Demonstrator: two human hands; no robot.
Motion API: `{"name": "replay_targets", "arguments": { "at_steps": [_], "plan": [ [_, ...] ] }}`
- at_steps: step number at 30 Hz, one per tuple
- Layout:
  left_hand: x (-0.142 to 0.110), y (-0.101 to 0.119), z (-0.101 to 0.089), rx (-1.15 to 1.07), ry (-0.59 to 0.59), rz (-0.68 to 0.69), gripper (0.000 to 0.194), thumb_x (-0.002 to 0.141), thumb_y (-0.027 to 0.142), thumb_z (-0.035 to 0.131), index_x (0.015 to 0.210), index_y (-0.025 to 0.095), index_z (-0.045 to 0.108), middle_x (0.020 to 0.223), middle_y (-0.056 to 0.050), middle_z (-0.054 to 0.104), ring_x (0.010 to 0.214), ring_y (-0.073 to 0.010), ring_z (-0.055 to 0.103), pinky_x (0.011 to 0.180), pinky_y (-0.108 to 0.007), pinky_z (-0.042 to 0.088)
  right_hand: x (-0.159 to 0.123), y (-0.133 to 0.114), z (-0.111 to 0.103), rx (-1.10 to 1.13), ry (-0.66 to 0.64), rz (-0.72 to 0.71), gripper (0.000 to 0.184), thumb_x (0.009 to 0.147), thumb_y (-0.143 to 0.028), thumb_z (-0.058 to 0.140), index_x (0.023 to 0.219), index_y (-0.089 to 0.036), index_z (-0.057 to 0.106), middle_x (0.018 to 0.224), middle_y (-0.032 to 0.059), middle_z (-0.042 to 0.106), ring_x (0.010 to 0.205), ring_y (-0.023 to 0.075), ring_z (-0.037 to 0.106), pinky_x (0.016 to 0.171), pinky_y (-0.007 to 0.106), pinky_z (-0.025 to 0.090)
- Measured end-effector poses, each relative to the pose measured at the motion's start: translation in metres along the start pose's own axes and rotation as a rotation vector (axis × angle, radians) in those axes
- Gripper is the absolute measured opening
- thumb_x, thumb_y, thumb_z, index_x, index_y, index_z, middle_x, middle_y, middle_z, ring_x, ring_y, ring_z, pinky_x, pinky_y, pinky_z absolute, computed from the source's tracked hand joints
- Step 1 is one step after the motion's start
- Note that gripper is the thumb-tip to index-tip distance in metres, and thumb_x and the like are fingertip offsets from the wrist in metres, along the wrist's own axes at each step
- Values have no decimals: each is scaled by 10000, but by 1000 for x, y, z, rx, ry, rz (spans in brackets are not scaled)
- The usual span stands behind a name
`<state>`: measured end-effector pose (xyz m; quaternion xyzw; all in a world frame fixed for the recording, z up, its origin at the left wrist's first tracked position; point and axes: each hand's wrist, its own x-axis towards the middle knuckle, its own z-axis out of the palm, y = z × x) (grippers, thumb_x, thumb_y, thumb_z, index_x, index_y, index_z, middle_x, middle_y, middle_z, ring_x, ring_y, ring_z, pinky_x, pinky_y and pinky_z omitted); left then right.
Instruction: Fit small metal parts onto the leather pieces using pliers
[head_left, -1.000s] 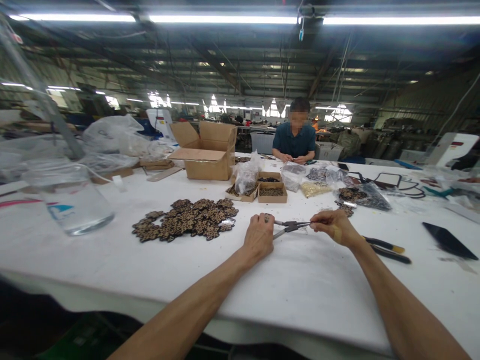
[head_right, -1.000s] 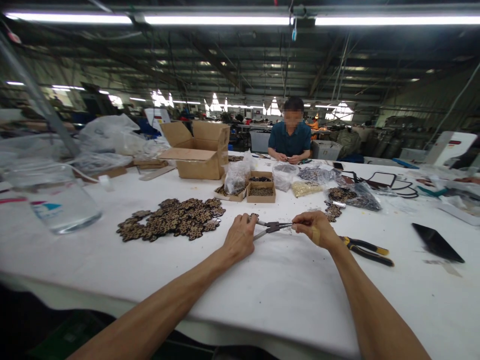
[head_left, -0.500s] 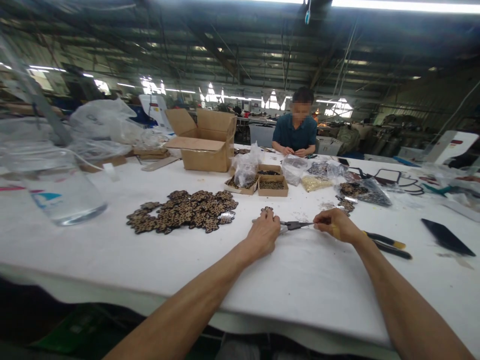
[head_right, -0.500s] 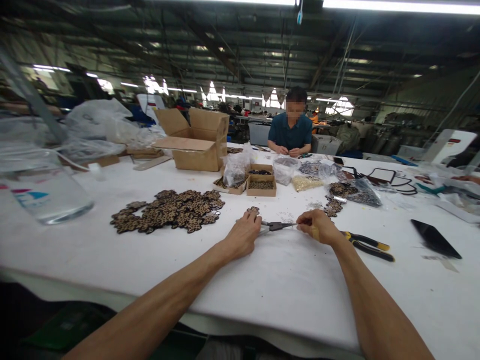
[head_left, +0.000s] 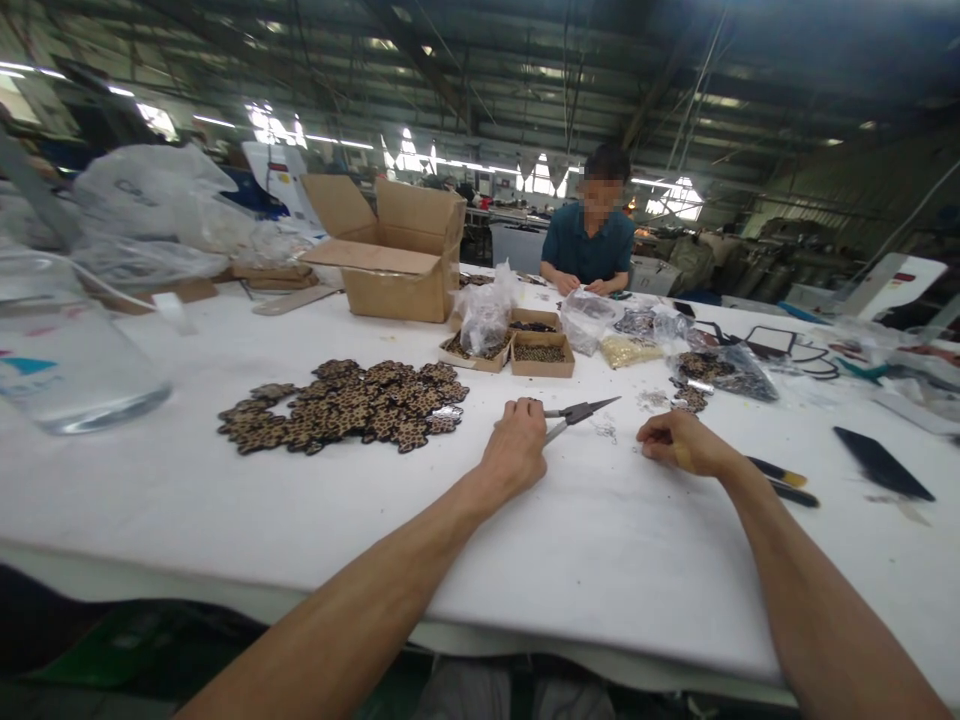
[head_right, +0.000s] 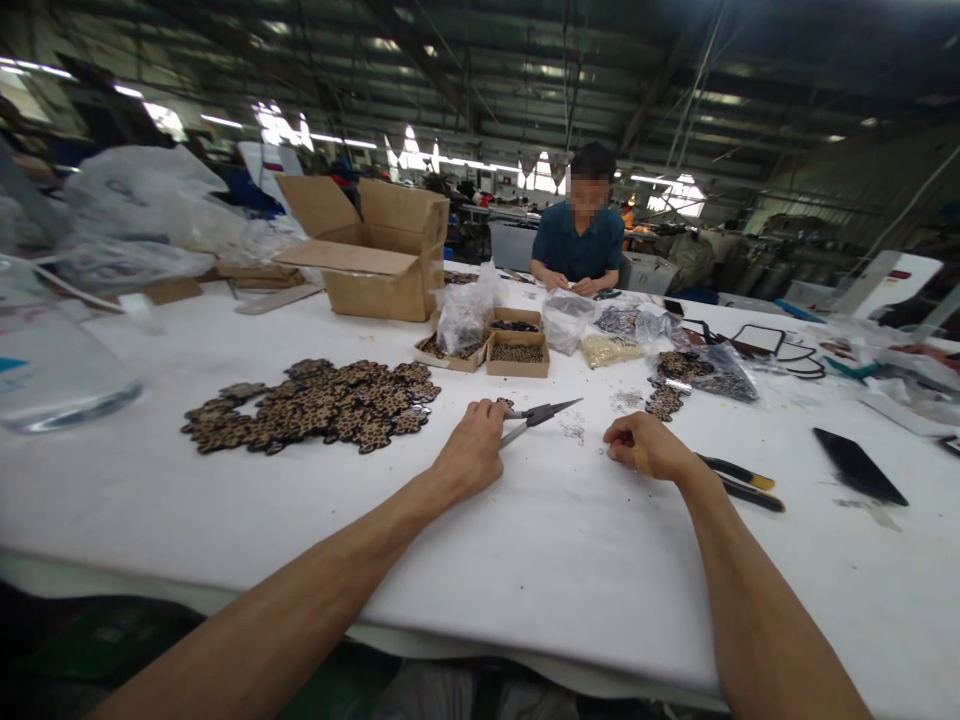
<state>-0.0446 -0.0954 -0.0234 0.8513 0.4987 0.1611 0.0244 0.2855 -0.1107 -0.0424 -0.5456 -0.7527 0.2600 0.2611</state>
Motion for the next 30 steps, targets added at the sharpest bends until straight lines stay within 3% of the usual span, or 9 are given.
{"name": "replay_targets", "arguments": {
  "at_steps": [8,13,16,21,23,25,27,30],
  "plan": [
    [2,0,-1,-80,10,-33,624,641,-8,572,1238,144,471,1224,-149,525,1161,-279,466,975,-406,469,2,0,2,-122,-54,52,230,786,-365,712,865,-161,784,710,51,716,647,193,607,581,282,448],
    [2,3,-2,-60,-4,-37,596,639,-5,579,1211,132,482,1228,-158,528,1159,-285,464,970,-410,473,7,3,15,-134,-31,31,204,821,-362,682,826,-181,775,701,41,716,630,193,601,579,284,445],
    [2,3,0,-52,7,-40,626,640,-12,576,1240,132,470,1226,-150,529,1149,-277,467,968,-397,473,17,4,22,-172,87,-14,199,848,-358,659,860,-195,772,752,49,733,672,213,630,616,301,473],
    [4,0,2,-59,60,-48,599,659,-16,561,1237,123,485,1181,-138,534,1117,-267,472,966,-381,465,31,25,14,-290,421,-116,286,910,-275,542,1100,-177,733,1104,135,740,909,269,693,833,377,534],
    [5,-1,2,-62,74,-43,597,659,-17,558,1238,115,492,1170,-137,534,1109,-268,472,960,-376,464,31,33,10,-401,389,-136,327,888,-214,526,1152,-163,713,1213,163,710,1058,303,674,947,415,506],
    [5,-1,3,-58,77,-38,603,657,-19,555,1243,114,495,1162,-133,535,1097,-264,477,956,-371,462,29,34,7,-493,275,-151,344,837,-149,534,1131,-158,714,1220,167,711,1117,314,654,989,413,482],
    [5,-1,3,-49,73,-38,605,658,-17,555,1247,111,496,1159,-132,537,1088,-264,481,951,-370,462,25,29,6,-538,172,-145,322,776,-95,539,1027,-161,729,1113,153,747,1046,304,676,932,375,496],
    [4,-1,3,-46,63,-39,607,656,-12,558,1248,103,497,1163,-139,541,1094,-268,484,957,-372,461,17,16,5,-523,115,-125,278,706,-66,543,876,-172,735,915,119,769,898,285,696,821,330,501]
  ]
}}
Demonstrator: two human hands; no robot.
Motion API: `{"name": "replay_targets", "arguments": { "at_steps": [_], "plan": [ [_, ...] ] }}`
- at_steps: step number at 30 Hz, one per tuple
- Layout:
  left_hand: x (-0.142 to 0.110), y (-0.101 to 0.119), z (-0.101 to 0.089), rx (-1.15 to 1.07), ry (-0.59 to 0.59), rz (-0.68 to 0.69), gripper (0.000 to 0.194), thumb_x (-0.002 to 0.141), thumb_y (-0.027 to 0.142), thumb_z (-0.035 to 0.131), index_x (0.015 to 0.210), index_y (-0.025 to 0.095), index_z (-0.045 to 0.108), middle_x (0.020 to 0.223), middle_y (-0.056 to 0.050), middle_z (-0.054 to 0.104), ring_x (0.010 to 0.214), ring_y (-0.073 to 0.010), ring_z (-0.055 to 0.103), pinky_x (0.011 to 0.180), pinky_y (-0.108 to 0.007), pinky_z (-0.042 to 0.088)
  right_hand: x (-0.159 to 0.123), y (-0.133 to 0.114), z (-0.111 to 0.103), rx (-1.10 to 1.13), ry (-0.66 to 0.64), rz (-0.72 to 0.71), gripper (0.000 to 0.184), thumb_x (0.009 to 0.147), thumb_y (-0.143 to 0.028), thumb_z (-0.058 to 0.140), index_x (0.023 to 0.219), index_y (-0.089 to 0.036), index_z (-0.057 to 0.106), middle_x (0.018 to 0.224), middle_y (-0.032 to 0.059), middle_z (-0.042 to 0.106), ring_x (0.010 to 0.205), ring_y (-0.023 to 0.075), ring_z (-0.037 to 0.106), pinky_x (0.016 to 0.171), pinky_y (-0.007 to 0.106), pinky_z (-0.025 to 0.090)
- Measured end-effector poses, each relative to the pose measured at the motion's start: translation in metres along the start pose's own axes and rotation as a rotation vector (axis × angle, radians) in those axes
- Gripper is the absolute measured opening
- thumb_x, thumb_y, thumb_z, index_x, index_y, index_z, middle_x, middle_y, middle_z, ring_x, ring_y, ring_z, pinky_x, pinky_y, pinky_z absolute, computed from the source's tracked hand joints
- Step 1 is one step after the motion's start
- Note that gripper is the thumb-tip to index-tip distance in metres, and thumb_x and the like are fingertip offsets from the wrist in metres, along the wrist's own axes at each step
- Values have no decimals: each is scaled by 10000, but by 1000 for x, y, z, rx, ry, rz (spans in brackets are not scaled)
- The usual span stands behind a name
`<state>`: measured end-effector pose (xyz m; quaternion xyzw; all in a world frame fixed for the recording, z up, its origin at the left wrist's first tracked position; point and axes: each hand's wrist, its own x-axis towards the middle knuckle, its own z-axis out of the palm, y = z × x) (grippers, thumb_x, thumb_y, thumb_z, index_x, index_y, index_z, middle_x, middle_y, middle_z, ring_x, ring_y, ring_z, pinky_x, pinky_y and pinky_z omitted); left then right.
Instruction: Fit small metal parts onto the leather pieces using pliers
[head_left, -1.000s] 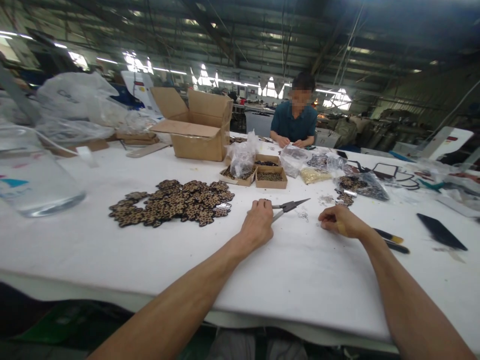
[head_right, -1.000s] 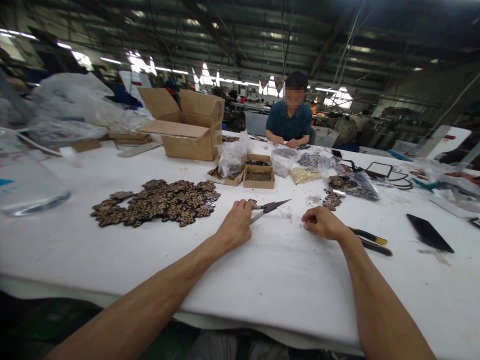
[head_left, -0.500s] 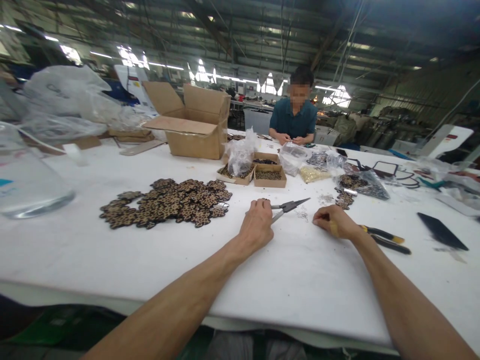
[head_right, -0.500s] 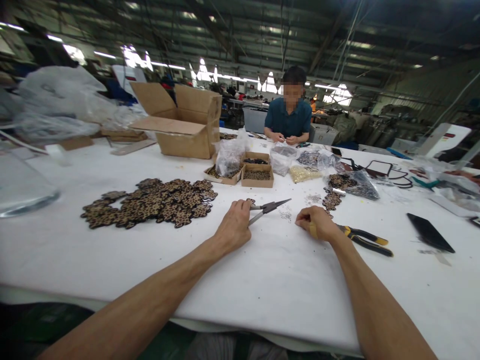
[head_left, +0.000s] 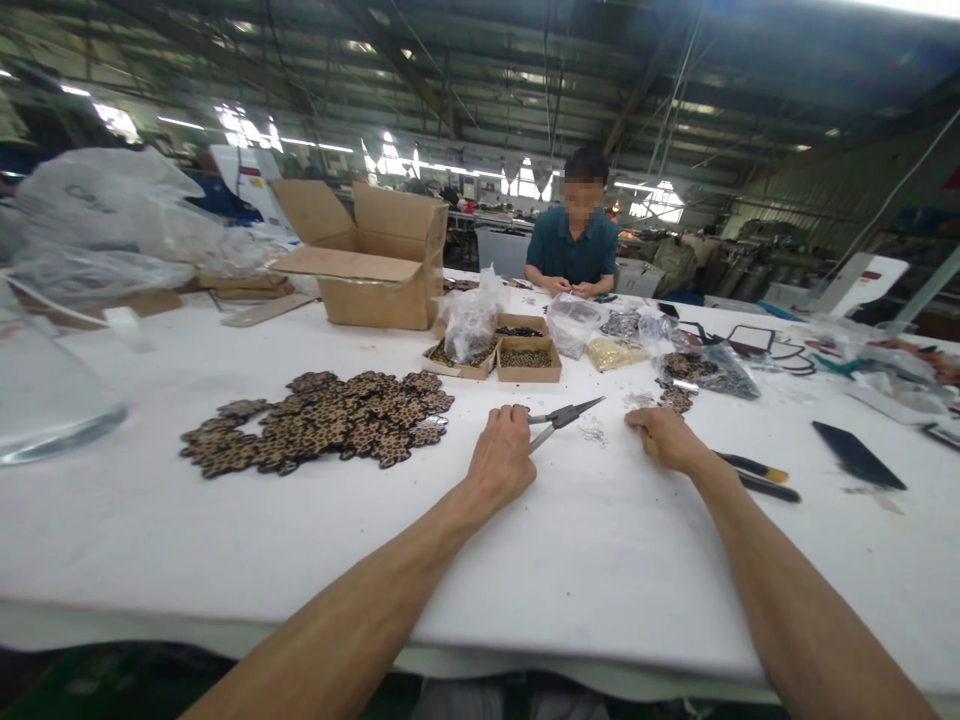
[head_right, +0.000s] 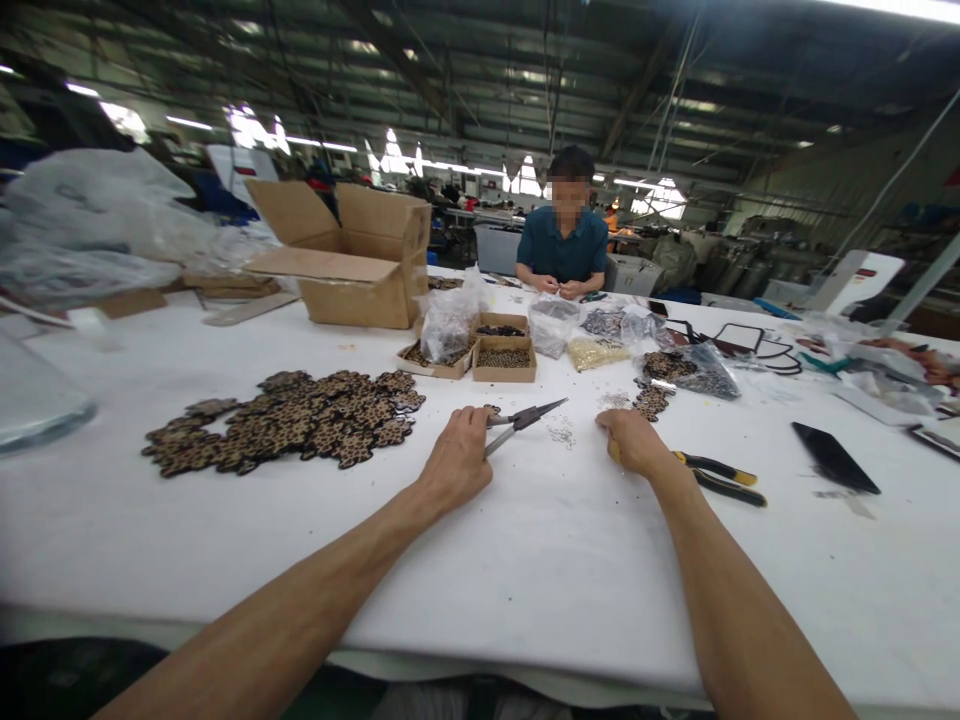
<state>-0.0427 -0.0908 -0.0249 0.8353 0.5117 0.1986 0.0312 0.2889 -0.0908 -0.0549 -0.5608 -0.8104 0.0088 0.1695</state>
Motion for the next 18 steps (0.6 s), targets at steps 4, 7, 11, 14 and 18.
{"name": "replay_targets", "arguments": {
  "at_steps": [4,7,11,14,18],
  "plan": [
    [0,-2,1,-12,-1,-1,641,648,-20,562,1267,129,488,1183,-132,548,1127,-266,484,965,-366,461,-8,-4,-12,132,63,37,312,710,-110,550,913,-188,773,799,65,764,818,274,693,749,323,509],
    [0,-3,1,-19,-2,-5,645,648,-17,569,1269,136,485,1193,-132,550,1140,-267,484,962,-365,465,-11,1,-17,158,171,160,298,751,-169,562,954,-169,781,772,67,756,731,257,678,685,319,501],
    [-1,-3,2,-13,-1,-2,649,640,-7,580,1264,135,477,1191,-135,551,1137,-269,486,958,-366,471,-11,4,-15,155,123,235,218,774,-229,609,885,-161,785,784,82,761,699,242,665,646,308,482],
    [-2,-3,2,-6,-17,3,664,631,-3,585,1267,143,464,1207,-136,549,1149,-270,484,967,-369,470,-7,0,-6,177,50,204,182,793,-263,629,834,-167,777,767,72,756,702,228,654,653,296,474],
    [-3,-2,0,17,-37,-2,655,630,-2,582,1252,163,460,1222,-131,547,1162,-267,479,971,-372,471,0,-5,5,166,-16,233,140,796,-242,637,811,-159,750,734,61,741,674,201,640,627,271,442]
  ]
}}
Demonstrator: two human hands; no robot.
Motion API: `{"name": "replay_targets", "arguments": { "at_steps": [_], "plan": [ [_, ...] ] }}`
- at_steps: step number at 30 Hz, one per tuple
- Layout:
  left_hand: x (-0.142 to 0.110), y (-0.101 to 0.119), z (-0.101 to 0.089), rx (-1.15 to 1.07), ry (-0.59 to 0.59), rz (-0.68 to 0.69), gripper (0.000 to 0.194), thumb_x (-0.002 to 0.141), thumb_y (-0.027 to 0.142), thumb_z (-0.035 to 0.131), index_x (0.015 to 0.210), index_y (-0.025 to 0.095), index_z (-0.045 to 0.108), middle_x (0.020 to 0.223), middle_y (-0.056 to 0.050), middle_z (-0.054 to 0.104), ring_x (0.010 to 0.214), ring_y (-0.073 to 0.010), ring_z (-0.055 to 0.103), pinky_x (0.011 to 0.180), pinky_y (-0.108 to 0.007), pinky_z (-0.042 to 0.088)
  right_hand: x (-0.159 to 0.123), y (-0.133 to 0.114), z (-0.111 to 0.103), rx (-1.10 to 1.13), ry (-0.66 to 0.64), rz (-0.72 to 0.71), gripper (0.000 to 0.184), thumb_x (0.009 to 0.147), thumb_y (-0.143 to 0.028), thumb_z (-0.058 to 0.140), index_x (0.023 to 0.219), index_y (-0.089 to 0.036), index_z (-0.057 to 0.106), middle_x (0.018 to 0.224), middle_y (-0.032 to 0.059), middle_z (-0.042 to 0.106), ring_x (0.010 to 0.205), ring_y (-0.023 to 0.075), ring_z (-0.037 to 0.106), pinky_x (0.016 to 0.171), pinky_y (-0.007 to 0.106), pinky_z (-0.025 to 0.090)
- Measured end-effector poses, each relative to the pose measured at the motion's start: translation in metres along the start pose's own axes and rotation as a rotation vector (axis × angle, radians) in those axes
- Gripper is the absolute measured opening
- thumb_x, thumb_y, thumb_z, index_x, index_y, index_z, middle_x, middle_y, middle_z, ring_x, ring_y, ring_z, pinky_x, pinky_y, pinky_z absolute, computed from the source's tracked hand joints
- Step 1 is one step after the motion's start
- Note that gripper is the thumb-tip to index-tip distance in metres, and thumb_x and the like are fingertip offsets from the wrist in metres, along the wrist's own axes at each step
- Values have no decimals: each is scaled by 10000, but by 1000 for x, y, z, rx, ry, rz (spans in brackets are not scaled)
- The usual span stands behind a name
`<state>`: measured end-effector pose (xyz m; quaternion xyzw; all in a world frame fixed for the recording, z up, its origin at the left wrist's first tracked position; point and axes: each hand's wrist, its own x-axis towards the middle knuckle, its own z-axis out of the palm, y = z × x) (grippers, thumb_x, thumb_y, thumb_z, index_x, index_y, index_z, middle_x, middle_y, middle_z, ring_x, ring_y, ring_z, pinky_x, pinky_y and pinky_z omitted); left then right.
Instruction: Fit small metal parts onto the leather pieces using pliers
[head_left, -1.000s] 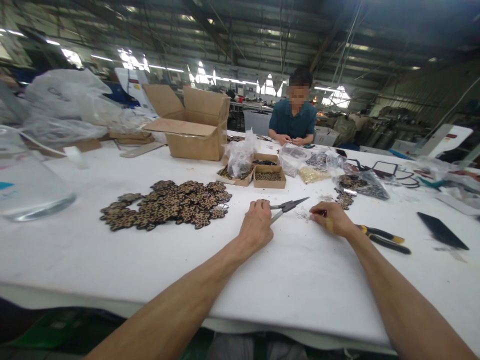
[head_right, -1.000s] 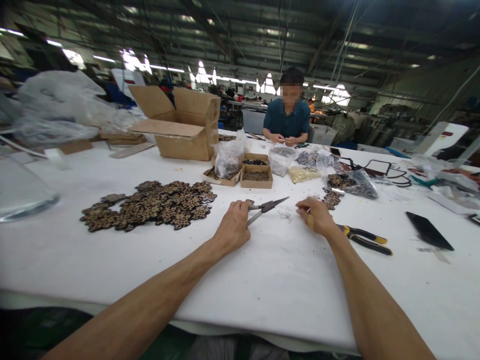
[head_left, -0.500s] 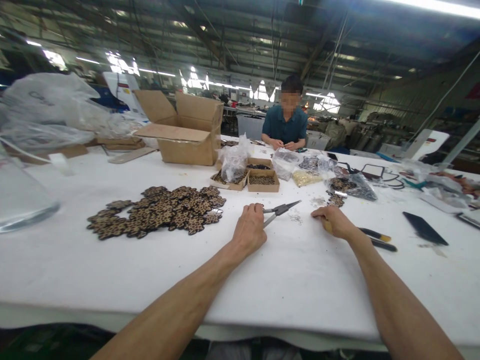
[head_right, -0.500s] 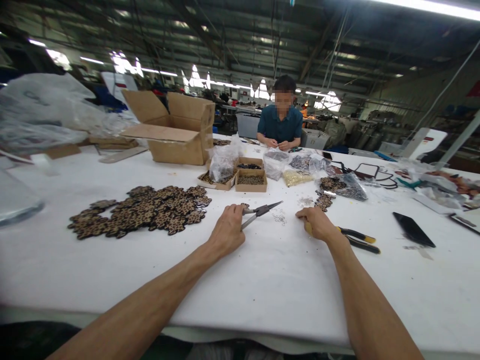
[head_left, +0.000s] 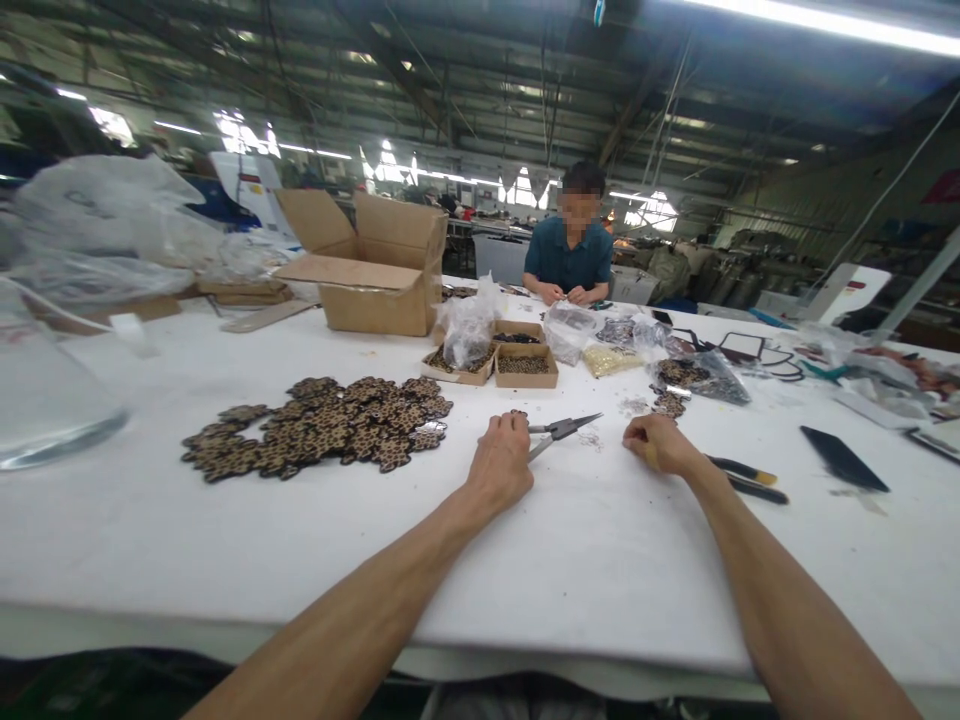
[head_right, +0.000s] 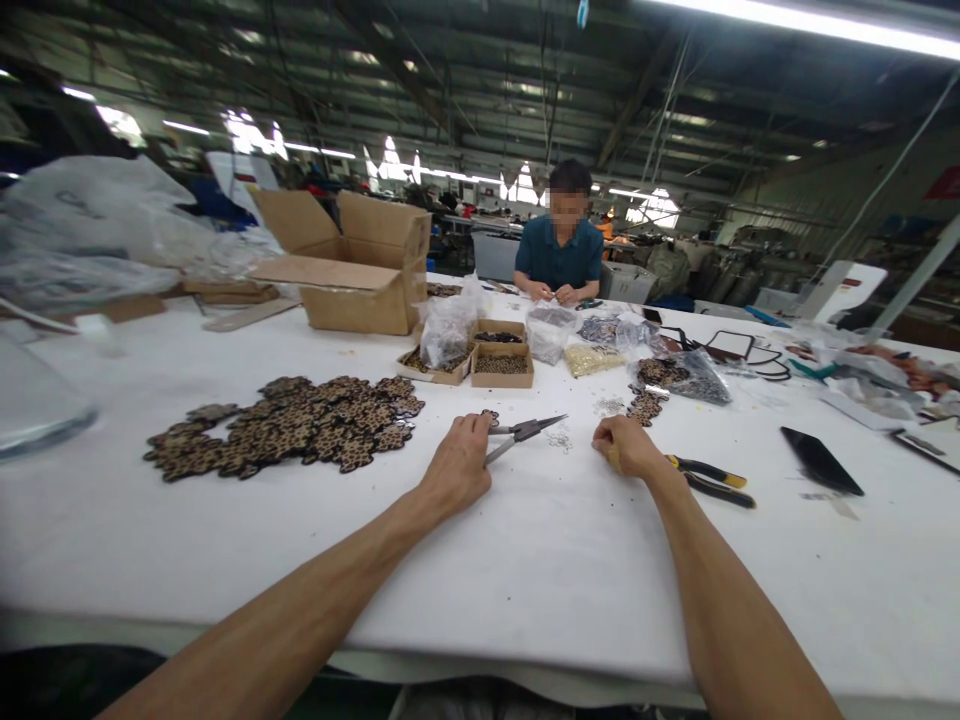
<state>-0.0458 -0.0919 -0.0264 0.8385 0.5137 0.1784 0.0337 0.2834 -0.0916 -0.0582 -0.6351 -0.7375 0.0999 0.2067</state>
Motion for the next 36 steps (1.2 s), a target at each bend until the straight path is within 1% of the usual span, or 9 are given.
{"name": "replay_targets", "arguments": {
  "at_steps": [7,11,13,16,19,21,26,32,36],
  "plan": [
    [-2,0,0,38,21,60,610,631,-3,582,1215,142,479,1225,-142,540,1150,-272,477,966,-384,481,-3,-2,0,-10,-8,-15,96,818,-230,639,772,-167,695,712,68,730,663,204,640,594,272,404],
    [-3,1,4,27,11,69,575,638,-22,569,1181,149,497,1236,-136,532,1178,-272,467,991,-386,470,-6,-1,-1,53,52,-40,98,819,-263,654,779,-178,679,722,61,718,661,202,624,601,282,411],
    [-3,2,5,6,12,68,569,654,-36,549,1187,155,497,1253,-138,520,1176,-265,478,994,-381,467,-6,-2,-2,185,106,-35,137,826,-311,669,789,-179,669,705,47,695,634,194,601,590,287,420],
    [-5,3,5,-23,31,56,615,682,-47,518,1260,155,465,1277,-150,493,1143,-256,515,987,-373,473,-5,-9,-8,503,186,-26,230,827,-401,717,843,-177,670,707,33,667,622,179,577,578,291,438],
    [-6,3,5,-29,41,56,672,683,-52,515,1317,153,429,1293,-157,476,1138,-258,533,985,-364,480,-7,-25,-14,762,231,-70,300,787,-446,792,881,-181,688,758,36,675,678,180,593,632,305,477],
    [-6,2,6,-26,40,78,681,671,-60,519,1314,146,429,1314,-161,466,1150,-258,532,1003,-360,477,-9,-37,-18,846,248,-103,313,780,-454,813,893,-184,700,777,39,680,706,182,602,665,314,490],
    [-7,3,9,-39,30,121,669,647,-75,523,1278,136,451,1343,-166,448,1227,-265,494,1058,-372,455,-12,-55,-20,884,228,-140,326,785,-478,816,887,-185,719,762,41,672,702,184,595,667,324,499],
    [-6,4,8,-94,31,158,655,656,-75,513,1270,144,460,1324,-162,453,1227,-264,483,1055,-382,455,-11,-49,-17,885,201,-151,317,796,-478,805,910,-193,724,772,42,673,721,193,601,694,341,509],
    [-6,3,7,-114,37,182,666,645,-83,510,1264,158,466,1323,-152,458,1254,-265,462,1102,-410,417,-9,-44,-12,938,159,-138,336,777,-491,813,914,-196,730,763,39,677,712,197,615,711,358,527]
  ]
}}
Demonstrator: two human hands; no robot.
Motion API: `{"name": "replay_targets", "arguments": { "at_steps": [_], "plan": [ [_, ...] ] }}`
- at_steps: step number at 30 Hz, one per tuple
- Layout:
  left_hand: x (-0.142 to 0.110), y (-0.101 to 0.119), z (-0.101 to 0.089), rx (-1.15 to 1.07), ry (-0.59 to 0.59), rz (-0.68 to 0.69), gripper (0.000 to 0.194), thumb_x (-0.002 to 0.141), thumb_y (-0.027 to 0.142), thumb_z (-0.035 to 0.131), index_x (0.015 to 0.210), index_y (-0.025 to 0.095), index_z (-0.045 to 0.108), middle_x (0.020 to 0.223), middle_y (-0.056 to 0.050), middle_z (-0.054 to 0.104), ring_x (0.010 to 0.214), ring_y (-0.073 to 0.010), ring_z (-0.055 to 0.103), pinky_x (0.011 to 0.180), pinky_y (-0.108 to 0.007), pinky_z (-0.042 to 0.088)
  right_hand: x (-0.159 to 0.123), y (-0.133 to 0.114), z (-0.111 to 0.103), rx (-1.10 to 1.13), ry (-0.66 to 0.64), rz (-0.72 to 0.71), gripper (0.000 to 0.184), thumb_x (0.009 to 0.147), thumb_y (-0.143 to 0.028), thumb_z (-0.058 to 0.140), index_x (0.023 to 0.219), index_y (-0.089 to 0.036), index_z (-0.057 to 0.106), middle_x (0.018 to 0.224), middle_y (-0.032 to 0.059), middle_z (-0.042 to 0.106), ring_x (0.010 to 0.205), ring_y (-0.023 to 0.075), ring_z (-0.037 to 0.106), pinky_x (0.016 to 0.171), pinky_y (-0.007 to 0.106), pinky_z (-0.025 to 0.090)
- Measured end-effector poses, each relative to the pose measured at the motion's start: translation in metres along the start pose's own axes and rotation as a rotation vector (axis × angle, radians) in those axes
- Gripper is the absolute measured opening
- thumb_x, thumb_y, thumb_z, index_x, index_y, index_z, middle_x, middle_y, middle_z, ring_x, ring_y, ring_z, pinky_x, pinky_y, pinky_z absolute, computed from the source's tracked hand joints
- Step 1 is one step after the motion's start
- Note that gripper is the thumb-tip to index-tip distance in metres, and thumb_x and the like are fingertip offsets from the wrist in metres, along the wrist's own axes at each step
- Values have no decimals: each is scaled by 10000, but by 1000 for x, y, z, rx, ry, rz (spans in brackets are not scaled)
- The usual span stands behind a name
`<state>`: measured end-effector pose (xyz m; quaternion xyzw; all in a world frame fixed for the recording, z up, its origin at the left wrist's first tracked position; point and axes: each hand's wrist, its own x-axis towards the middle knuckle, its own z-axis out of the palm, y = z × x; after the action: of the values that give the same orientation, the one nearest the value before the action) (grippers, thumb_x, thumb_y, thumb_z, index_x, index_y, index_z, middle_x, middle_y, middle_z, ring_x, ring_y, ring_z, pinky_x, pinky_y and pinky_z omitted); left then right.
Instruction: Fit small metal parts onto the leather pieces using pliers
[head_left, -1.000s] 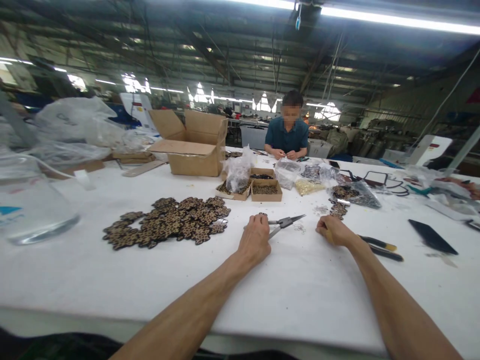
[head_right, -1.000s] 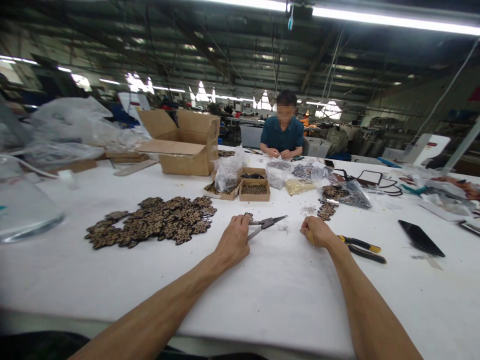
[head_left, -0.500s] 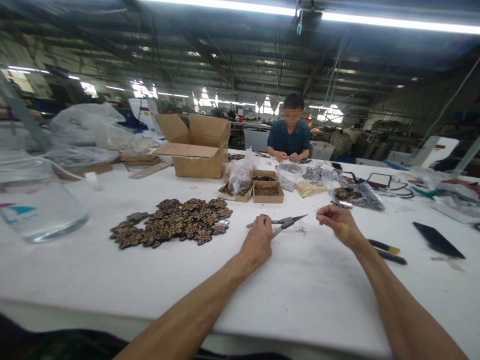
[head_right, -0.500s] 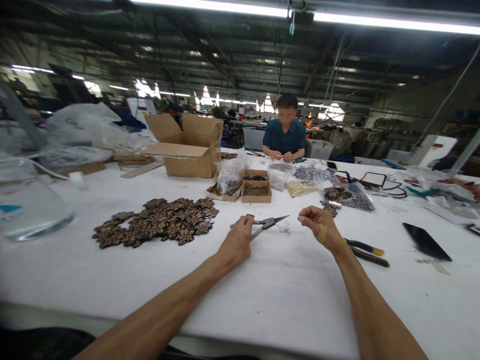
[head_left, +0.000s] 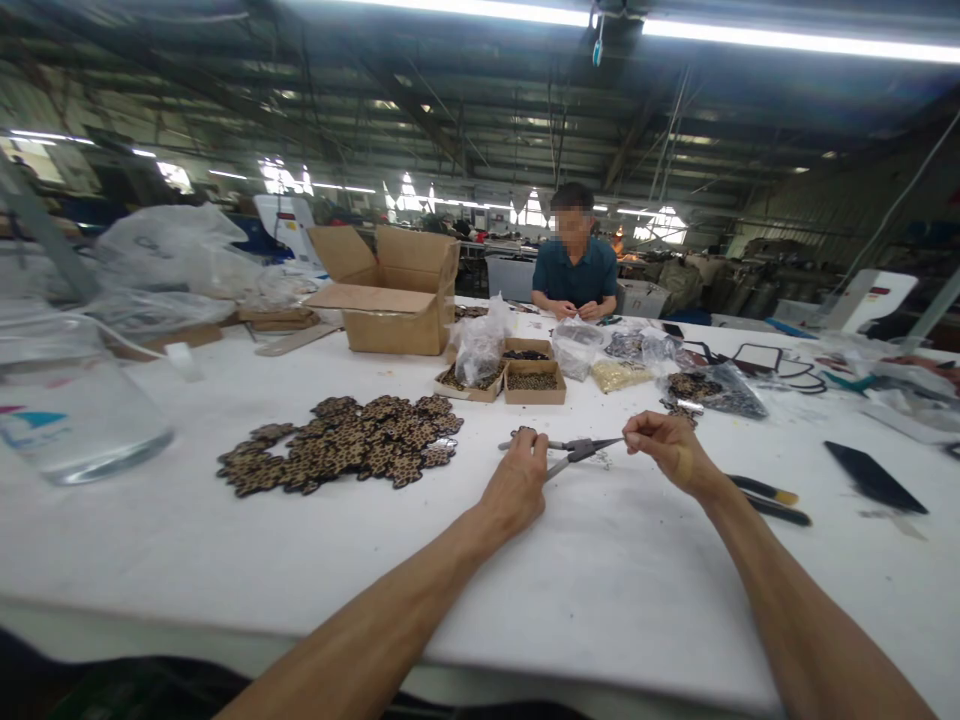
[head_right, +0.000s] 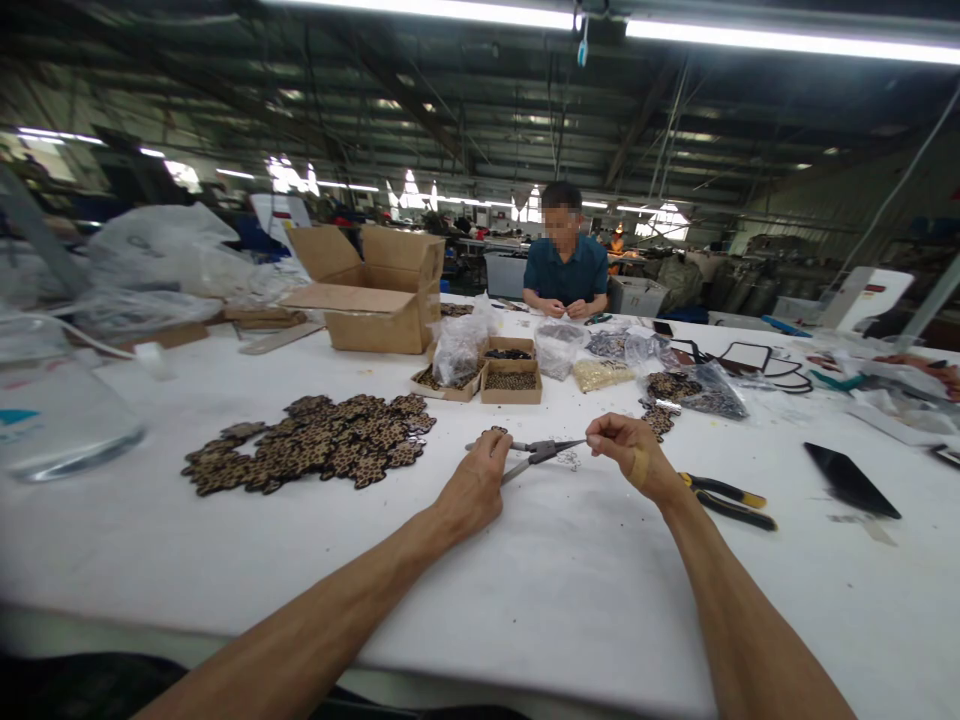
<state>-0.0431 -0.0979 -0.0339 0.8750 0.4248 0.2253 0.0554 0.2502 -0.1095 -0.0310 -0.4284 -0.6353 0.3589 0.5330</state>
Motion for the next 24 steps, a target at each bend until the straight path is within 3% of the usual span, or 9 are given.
{"name": "replay_targets", "arguments": {
  "at_steps": [7,13,24],
  "plan": [
    [-1,0,0,-22,-1,12,665,643,-82,517,1263,155,474,1299,-151,471,1235,-265,461,1097,-420,410,-1,8,-2,92,-31,64,334,767,-458,829,957,-192,758,801,49,707,723,197,641,732,367,542],
    [-1,1,0,-29,-26,-34,679,637,-84,526,1265,170,474,1313,-149,470,1243,-268,469,1088,-424,417,-4,-2,-2,20,-14,65,346,753,-447,844,979,-193,780,853,68,743,764,213,661,741,371,549],
    [-1,-2,3,-2,17,16,667,626,-75,517,1248,161,463,1318,-150,459,1251,-267,452,1109,-420,413,-4,-11,9,-96,14,34,283,716,-438,863,868,-213,784,809,52,732,721,204,635,632,321,509]
  ]
}}
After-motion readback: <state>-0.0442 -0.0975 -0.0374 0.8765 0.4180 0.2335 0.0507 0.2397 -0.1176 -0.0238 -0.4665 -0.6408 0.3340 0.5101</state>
